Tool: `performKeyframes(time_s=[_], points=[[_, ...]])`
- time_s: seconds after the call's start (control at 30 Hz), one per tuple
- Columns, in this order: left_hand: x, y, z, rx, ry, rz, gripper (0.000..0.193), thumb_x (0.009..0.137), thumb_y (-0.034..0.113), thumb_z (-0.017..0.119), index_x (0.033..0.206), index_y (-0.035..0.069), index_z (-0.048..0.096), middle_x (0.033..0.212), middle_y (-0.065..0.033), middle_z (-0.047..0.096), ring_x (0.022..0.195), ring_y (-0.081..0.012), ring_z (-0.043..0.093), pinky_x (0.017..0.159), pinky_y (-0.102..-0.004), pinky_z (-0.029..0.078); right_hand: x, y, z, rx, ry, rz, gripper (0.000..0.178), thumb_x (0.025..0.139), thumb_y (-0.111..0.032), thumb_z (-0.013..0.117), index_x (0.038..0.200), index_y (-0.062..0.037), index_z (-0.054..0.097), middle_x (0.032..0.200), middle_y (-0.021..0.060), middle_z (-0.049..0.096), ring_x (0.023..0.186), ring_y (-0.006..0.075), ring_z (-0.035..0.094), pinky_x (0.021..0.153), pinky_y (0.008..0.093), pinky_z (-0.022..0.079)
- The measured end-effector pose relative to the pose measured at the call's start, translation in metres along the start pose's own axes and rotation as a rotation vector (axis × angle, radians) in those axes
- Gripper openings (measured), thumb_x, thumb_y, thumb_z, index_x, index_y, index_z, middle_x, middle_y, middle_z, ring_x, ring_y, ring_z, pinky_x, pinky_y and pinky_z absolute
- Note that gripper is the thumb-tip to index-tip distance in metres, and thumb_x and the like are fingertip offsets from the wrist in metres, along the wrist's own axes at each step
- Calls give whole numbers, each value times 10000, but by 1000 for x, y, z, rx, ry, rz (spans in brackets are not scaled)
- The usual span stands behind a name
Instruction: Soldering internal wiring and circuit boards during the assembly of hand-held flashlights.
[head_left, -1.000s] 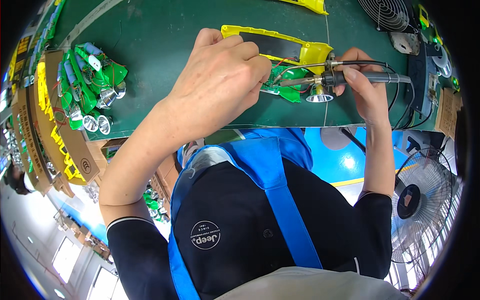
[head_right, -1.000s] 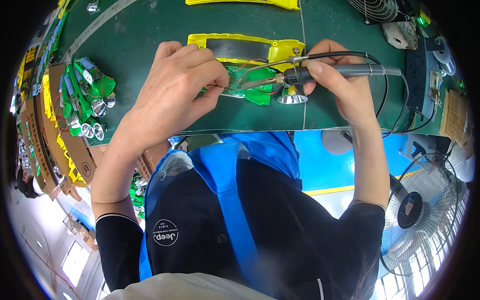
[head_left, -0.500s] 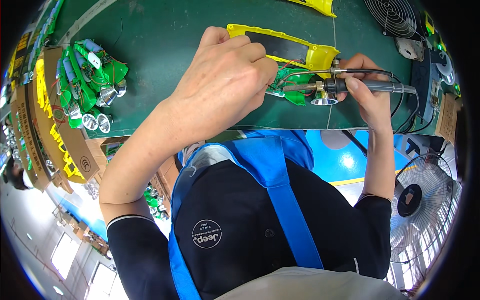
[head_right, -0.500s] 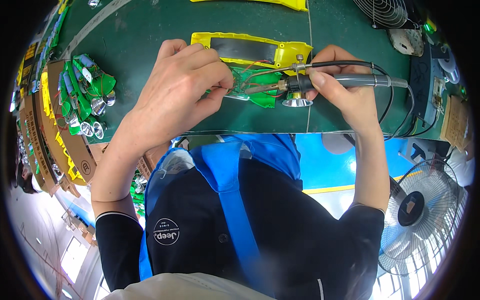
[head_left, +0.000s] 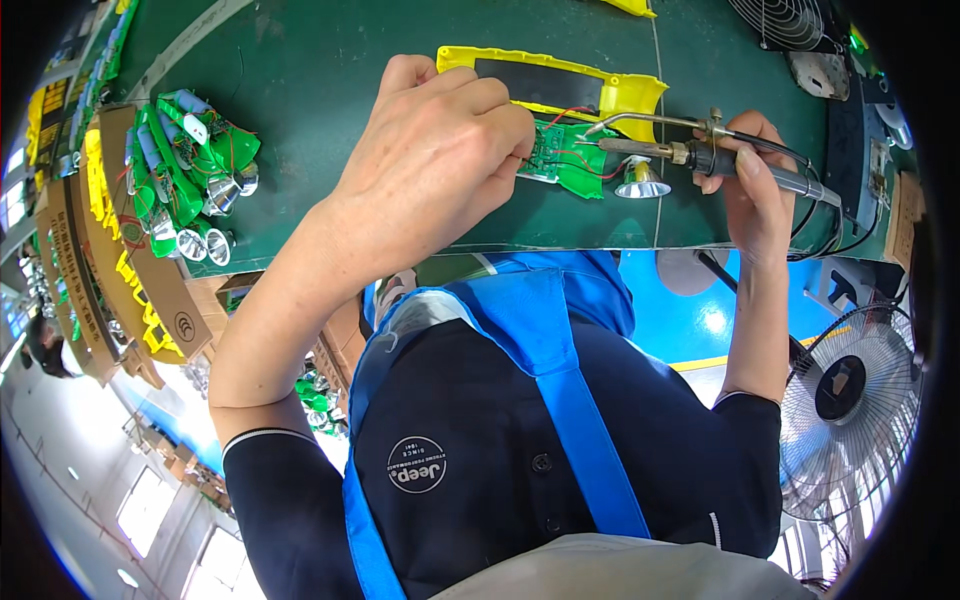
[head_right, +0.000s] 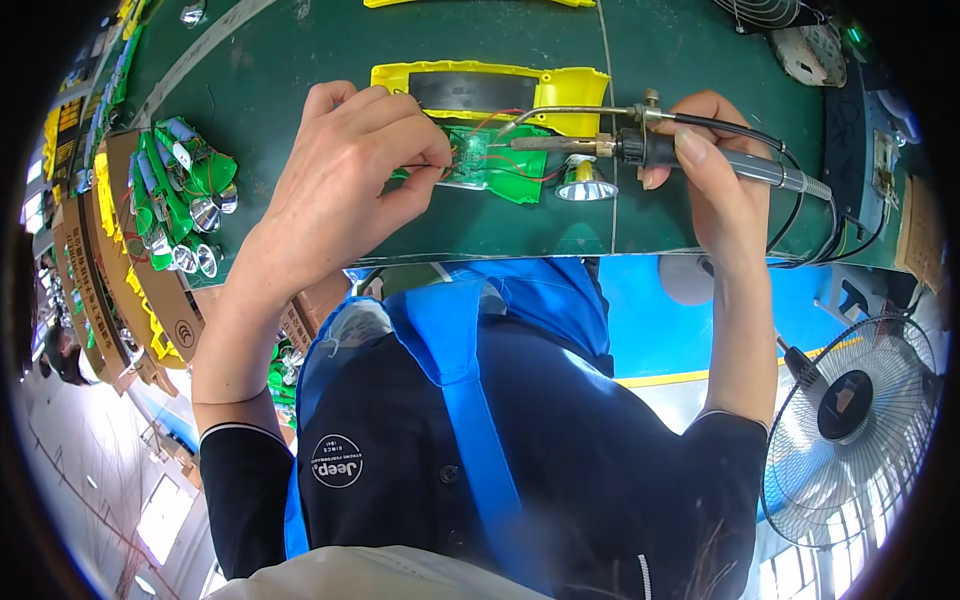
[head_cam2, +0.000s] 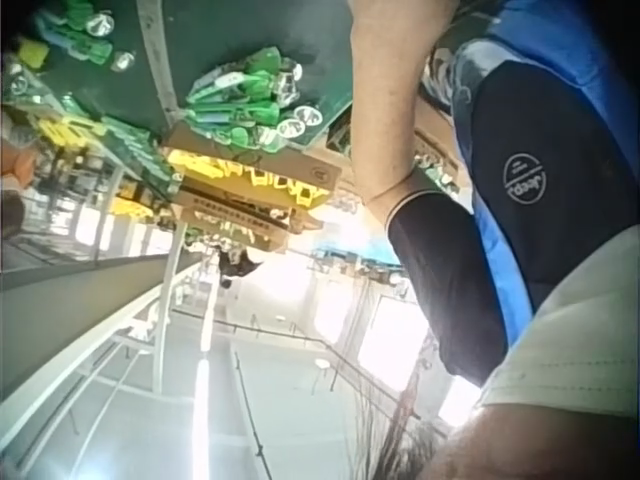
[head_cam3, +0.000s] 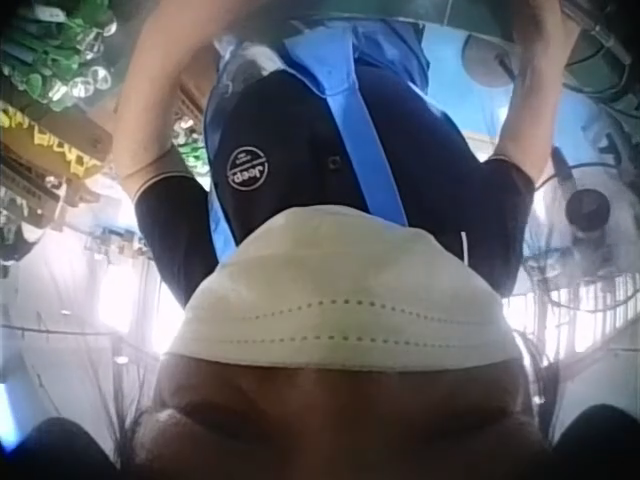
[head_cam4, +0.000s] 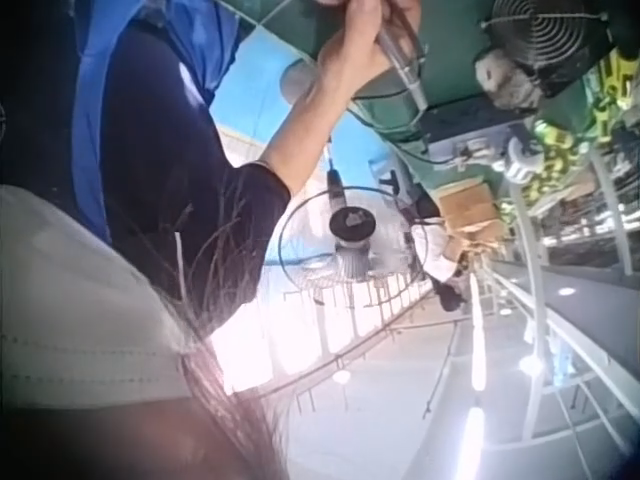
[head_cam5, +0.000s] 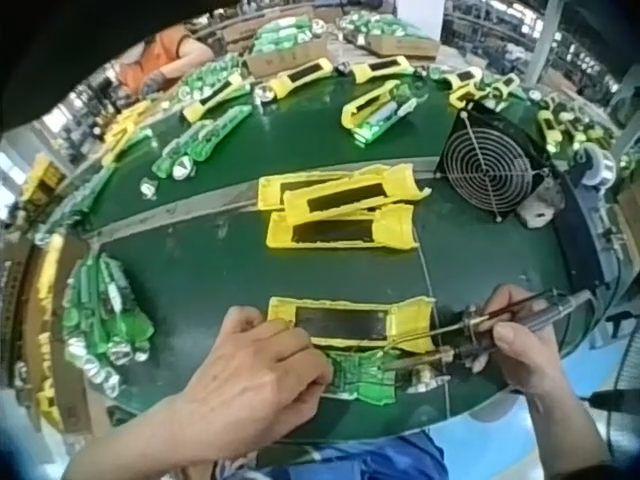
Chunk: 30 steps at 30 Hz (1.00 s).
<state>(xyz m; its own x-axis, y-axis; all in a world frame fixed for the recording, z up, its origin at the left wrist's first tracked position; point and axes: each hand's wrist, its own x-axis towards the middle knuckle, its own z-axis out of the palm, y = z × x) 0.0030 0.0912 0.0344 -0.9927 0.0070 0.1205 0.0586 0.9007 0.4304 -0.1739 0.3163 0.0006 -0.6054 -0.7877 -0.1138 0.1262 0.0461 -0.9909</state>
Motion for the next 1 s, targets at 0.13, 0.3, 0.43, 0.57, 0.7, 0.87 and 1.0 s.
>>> performKeyframes(time_s=[0.13,0.3,0.43,0.57,0.7,0.87,1.0], points=[[1,1,-1,-3,-6,-9,67,678,71,623,664,75,557,665,-46,524,708,-220,536,745,-369,351,1,-4,7,-48,-28,5,323,805,-274,589,870,36,522,766,121,552,624,143,551,629,268,462],[1,1,1,1,0,-9,70,680,71,627,666,76,558,668,-45,527,713,-220,538,749,-376,350,5,-5,24,-122,-83,37,278,788,-247,608,836,11,517,649,84,550,586,120,530,632,243,416],[2,2,0,9,-7,-5,67,681,70,626,671,72,559,669,-48,529,707,-223,538,750,-376,351,5,-6,22,-118,-83,54,279,779,-231,628,849,17,521,651,82,545,591,113,528,588,231,407],[2,2,-1,6,-12,-9,65,679,66,623,670,70,559,666,-49,530,701,-223,539,749,-377,351,6,-7,24,-137,-76,60,275,780,-227,628,849,17,522,659,80,550,592,111,531,574,221,407],[0,0,1,8,4,-6,68,672,60,623,666,72,556,661,-47,527,699,-220,538,745,-375,350,4,-7,25,-144,-74,68,287,785,-237,626,857,19,520,677,82,559,590,114,542,587,221,424],[-1,1,3,9,23,-19,85,654,57,624,657,78,542,649,-47,510,689,-219,530,728,-370,345,-1,-1,10,-61,21,-1,314,805,-263,589,878,34,517,676,98,553,596,144,550,598,252,450],[1,1,3,2,21,-14,94,646,55,626,652,79,535,646,-47,505,684,-219,525,724,-371,344,-1,-1,5,53,80,-42,301,797,-235,597,908,39,537,706,113,578,636,158,568,636,262,448]])
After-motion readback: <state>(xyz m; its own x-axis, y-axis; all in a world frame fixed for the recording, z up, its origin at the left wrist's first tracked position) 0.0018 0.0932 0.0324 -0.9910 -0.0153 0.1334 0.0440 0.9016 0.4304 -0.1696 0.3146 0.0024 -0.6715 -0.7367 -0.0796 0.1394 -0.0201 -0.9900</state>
